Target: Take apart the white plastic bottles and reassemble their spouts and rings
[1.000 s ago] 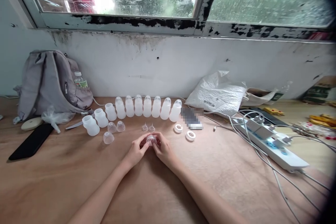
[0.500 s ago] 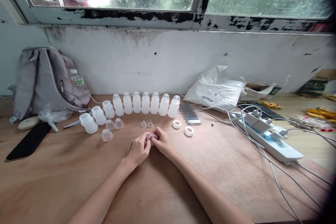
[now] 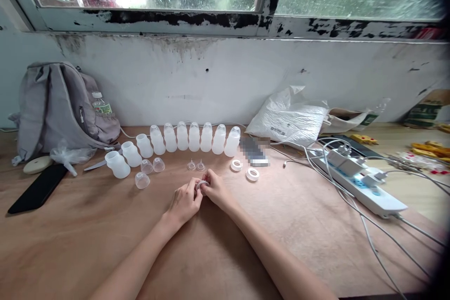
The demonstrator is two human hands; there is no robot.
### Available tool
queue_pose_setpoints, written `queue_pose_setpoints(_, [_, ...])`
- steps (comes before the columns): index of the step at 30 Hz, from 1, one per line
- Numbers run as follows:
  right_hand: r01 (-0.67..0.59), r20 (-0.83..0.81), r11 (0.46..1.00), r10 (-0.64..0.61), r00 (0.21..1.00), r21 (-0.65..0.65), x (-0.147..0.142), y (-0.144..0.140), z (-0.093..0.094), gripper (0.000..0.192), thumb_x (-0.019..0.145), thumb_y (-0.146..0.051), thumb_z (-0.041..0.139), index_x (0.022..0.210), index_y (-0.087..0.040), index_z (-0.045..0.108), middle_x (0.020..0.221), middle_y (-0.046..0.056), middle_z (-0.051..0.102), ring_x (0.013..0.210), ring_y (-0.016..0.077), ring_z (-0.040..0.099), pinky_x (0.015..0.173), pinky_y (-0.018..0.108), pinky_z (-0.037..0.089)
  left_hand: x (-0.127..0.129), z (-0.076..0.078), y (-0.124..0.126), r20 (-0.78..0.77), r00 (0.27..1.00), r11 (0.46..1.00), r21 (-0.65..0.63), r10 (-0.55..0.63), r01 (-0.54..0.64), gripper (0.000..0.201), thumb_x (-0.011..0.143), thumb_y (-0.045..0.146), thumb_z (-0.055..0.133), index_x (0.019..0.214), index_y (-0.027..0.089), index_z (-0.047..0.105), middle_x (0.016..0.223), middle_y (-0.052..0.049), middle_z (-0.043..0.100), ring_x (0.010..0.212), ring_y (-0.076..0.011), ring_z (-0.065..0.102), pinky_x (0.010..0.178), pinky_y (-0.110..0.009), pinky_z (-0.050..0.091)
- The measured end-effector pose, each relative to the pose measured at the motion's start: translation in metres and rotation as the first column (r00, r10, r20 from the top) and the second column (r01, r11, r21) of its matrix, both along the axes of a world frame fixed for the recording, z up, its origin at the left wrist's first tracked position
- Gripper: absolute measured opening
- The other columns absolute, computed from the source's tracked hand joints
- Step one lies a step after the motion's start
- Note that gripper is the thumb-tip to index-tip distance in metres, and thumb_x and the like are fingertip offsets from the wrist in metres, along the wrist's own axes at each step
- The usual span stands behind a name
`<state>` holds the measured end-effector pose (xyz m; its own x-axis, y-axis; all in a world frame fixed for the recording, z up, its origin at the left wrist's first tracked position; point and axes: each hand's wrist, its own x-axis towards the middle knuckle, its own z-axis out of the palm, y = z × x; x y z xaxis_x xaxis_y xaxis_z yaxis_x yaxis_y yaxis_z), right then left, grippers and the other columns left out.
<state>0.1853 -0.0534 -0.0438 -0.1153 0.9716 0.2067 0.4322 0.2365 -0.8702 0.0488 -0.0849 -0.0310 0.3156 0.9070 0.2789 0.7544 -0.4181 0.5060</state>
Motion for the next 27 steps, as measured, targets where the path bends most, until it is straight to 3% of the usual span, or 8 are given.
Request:
queue_pose_setpoints(5, [-0.014,-0.002,1.0,0.014,1.0,-0.003,-0.001,-0.004,0.001,0.01,0.061,-0.013,0.045,0.068,-0.021,0.042,0.053,-0.007,0.045,0.049,0.0095,0.042,0.045,0.019,0.031,0.002,-0.001,0.0,0.024,0.998,0.999,-0.011,0.05,-0.05,0.018,0.079,0.018,0.041,0.095,0.023,0.047,0.083,-0.001,0.065,0.072,-0.0159,0.061,0.063,-0.024,0.041])
queue_pose_setpoints(14, [-0.039,0.032,0.994,0.035,0.999,0.106,-0.003,-0.015,0.007,0.004,0.072,-0.019,0.045,0.073,-0.019,0.049,0.054,-0.005,0.046,0.049,0.0098,0.042,0.048,0.02,0.032,-0.001,0.0,0.003,0.162,0.974,0.985,-0.091,0.157,-0.144,0.014,0.078,0.02,0.045,0.089,0.025,0.054,0.073,0.002,0.065,0.065,-0.0137,0.061,0.06,-0.022,0.042])
queue_pose_setpoints(20, [-0.023,0.052,0.99,0.016,0.999,0.139,-0.004,-0.016,0.006,0.004,0.073,-0.018,0.044,0.071,-0.019,0.046,0.056,-0.004,0.047,0.05,0.0102,0.043,0.049,0.021,0.033,-0.005,-0.004,0.007,0.205,0.97,0.989,-0.096,0.126,-0.109,0.018,0.081,0.025,0.043,0.095,0.025,0.055,0.08,0.0,0.068,0.071,-0.0146,0.063,0.064,-0.024,0.046])
queue_pose_setpoints(24, [-0.037,0.064,0.98,0.025,0.998,0.195,-0.004,-0.02,0.01,0.01,0.075,-0.017,0.044,0.083,-0.019,0.05,0.062,-0.003,0.051,0.052,0.0105,0.045,0.052,0.022,0.037,-0.005,-0.001,0.004,0.253,0.961,0.993,-0.058,0.114,-0.102,0.02,0.083,0.032,0.042,0.098,0.025,0.054,0.086,0.0,0.068,0.072,-0.0149,0.064,0.067,-0.025,0.048])
queue_pose_setpoints(27, [-0.068,0.022,0.973,0.065,0.998,0.221,-0.004,-0.024,0.013,0.02,0.076,-0.019,0.046,0.097,-0.019,0.049,0.077,0.001,0.056,0.058,0.0108,0.049,0.055,0.022,0.042,-0.007,0.005,0.001,0.334,0.942,0.999,-0.033,0.046,-0.037,0.023,0.084,0.034,0.042,0.103,0.025,0.052,0.091,-0.001,0.068,0.079,-0.0146,0.064,0.069,-0.023,0.049])
